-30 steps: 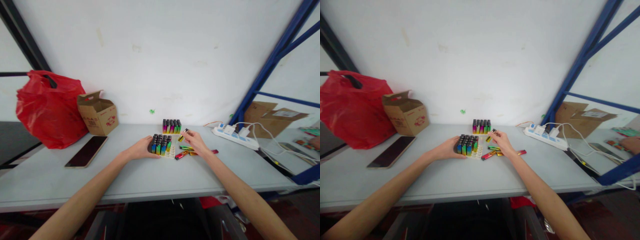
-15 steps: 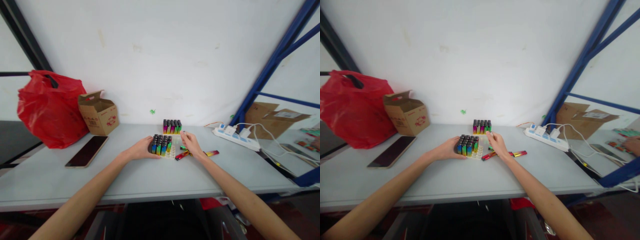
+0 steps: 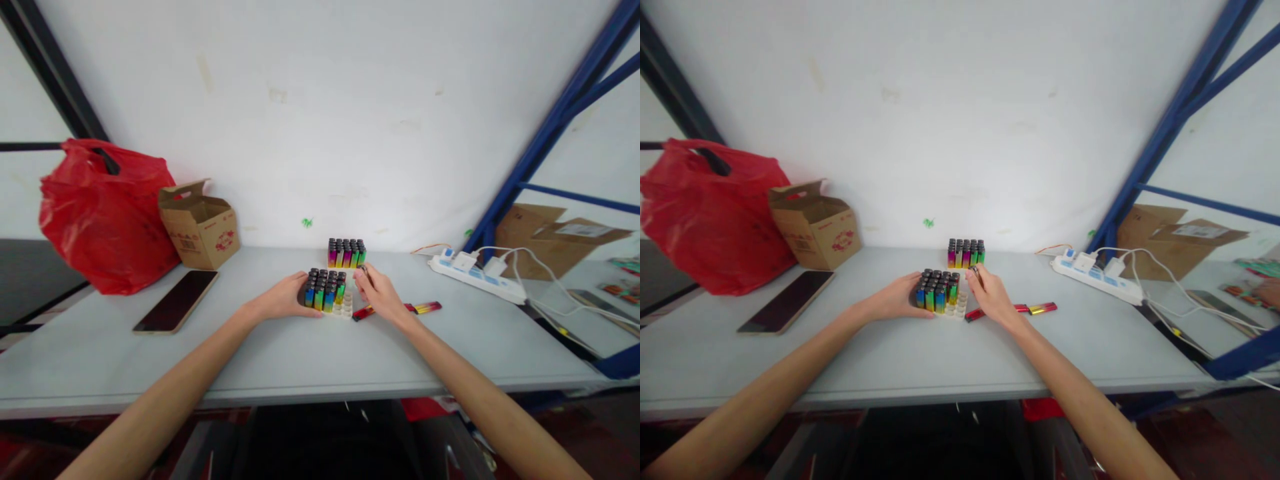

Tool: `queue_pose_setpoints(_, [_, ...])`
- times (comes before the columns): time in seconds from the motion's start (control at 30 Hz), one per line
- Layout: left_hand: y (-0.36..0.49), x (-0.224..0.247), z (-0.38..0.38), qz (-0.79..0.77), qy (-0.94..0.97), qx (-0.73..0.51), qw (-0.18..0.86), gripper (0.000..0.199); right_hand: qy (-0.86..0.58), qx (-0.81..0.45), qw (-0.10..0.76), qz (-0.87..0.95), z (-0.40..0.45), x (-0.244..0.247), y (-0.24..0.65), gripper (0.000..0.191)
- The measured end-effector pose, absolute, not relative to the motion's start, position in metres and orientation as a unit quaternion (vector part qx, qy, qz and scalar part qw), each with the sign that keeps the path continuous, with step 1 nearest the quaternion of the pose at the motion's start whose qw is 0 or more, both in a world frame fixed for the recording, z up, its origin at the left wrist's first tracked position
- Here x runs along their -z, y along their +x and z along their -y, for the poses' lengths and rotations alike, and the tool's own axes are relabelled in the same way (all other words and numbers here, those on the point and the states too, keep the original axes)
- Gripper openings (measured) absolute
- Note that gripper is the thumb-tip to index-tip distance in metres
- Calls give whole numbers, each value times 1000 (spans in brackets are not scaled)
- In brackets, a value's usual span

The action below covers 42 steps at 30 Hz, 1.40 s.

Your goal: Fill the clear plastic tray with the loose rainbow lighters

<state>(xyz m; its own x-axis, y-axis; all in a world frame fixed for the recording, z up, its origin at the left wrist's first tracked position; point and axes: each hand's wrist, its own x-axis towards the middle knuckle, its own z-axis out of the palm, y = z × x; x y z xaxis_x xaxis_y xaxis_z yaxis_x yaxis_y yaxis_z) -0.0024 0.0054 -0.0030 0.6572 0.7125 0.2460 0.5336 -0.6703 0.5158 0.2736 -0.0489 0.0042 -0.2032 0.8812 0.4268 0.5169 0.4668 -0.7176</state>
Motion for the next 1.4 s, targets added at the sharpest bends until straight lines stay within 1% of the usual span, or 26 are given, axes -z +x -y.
queue_pose_setpoints(0.1, [-4,7,-8,-351,886,-222,205,80,-444,-133,396,793,52,-9,274,40])
queue_pose_setpoints(0.17, [-4,8,-9,-351,886,-226,204,80,-434,-83,368,818,52,-10,275,40])
queue_pose_setpoints(0.27, [-4,9,-9,-354,886,-225,199,80,-447,-88,326,828,54,-8,274,44])
queue_pose_setpoints(0.33, [-3,7,-8,-356,886,-221,197,79,-454,-114,326,821,55,-7,272,45])
queue_pose_setpoints(0.4, [-3,6,-7,-357,887,-220,195,80,-448,-135,327,821,55,-4,271,43])
queue_pose_setpoints(0.47, [-2,5,-6,-357,887,-220,193,81,-439,-136,304,835,55,0,271,40])
queue_pose_setpoints(0.6, [-1,5,-5,-352,890,-219,188,82,-451,-37,233,861,51,8,268,38])
queue_pose_setpoints(0.7, [-1,4,-5,-349,890,-225,187,81,-452,10,209,867,50,6,265,40])
queue_pose_setpoints(0.8, [-1,2,-3,-351,889,-222,193,80,-452,-16,221,864,51,-5,270,45])
queue_pose_setpoints(0.87, [-1,0,-2,-354,889,-216,196,82,-454,-52,252,853,52,-16,283,47])
queue_pose_setpoints(0.93, [-1,-1,-1,-362,886,-212,198,83,-458,-84,288,836,53,-26,305,45])
queue_pose_setpoints(1.0, [-2,0,-1,-368,884,-210,199,84,-469,-99,301,825,55,-34,332,39])
queue_pose_setpoints(1.13, [-3,2,-3,-360,886,-214,200,82,-492,-104,253,826,68,-31,381,37])
queue_pose_setpoints(1.27, [-3,1,-4,-355,887,-218,200,82,-496,-120,185,840,82,-15,399,36])
queue_pose_setpoints(1.33, [-3,1,-3,-358,887,-213,197,82,-494,-137,181,839,85,-9,399,35])
queue_pose_setpoints(1.4, [-3,0,-3,-363,888,-208,193,81,-504,-161,209,822,85,-8,398,35])
